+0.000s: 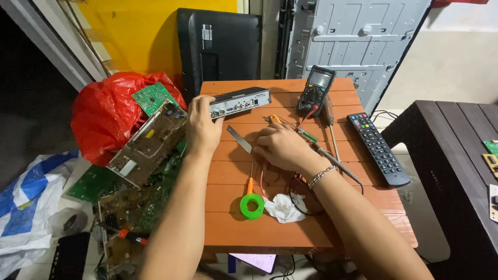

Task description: Testing an electronic device's internal components using a multimeter and visual inspection on a repair bench.

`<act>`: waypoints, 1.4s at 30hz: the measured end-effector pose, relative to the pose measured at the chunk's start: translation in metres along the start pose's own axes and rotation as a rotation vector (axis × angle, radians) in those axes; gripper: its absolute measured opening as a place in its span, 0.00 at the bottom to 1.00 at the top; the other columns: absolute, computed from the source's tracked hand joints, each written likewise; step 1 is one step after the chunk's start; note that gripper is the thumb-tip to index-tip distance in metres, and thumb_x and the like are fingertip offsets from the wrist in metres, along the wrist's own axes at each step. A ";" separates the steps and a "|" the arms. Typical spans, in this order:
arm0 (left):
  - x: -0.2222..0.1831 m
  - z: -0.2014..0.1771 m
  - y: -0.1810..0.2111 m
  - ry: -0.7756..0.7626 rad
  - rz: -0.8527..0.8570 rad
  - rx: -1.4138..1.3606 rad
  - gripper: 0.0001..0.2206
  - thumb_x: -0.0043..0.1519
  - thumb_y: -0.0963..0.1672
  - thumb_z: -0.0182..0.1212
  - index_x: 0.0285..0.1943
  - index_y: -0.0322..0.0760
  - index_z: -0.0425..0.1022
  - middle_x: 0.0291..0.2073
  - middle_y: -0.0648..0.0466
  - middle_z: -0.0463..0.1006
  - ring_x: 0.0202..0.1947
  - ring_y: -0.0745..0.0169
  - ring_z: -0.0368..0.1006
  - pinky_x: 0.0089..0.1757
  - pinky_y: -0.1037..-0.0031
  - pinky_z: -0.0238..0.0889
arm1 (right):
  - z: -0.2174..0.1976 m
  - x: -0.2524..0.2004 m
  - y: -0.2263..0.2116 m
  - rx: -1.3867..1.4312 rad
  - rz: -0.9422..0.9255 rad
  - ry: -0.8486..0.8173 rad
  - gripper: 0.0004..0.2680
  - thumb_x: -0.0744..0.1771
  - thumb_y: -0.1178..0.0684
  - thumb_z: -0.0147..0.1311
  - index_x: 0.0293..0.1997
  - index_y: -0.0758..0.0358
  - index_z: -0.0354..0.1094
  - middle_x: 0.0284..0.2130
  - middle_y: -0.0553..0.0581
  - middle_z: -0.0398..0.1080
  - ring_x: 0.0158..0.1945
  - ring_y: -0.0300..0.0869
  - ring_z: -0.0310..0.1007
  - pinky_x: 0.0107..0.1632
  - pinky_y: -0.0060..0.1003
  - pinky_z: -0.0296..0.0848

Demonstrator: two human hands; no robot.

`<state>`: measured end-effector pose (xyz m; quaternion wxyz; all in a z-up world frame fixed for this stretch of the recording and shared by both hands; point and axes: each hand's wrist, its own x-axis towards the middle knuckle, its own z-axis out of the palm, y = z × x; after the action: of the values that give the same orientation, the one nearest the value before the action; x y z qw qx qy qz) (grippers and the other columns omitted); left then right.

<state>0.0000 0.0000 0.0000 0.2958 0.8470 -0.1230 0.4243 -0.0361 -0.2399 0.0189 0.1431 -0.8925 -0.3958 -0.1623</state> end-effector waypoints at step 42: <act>0.010 0.031 0.140 -0.374 -0.310 -0.966 0.27 0.64 0.57 0.59 0.60 0.33 0.72 0.52 0.39 0.76 0.56 0.42 0.73 0.55 0.57 0.65 | -0.137 -0.057 -0.030 1.010 0.905 0.723 0.16 0.66 0.52 0.59 0.61 0.56 0.72 0.50 0.70 0.73 0.53 0.48 0.74 0.58 0.46 0.74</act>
<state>-0.0383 -0.1294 0.0487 0.6837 0.6840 -0.2281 0.1129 -0.1197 -0.3108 0.1241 0.7064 -0.6852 0.0535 -0.1692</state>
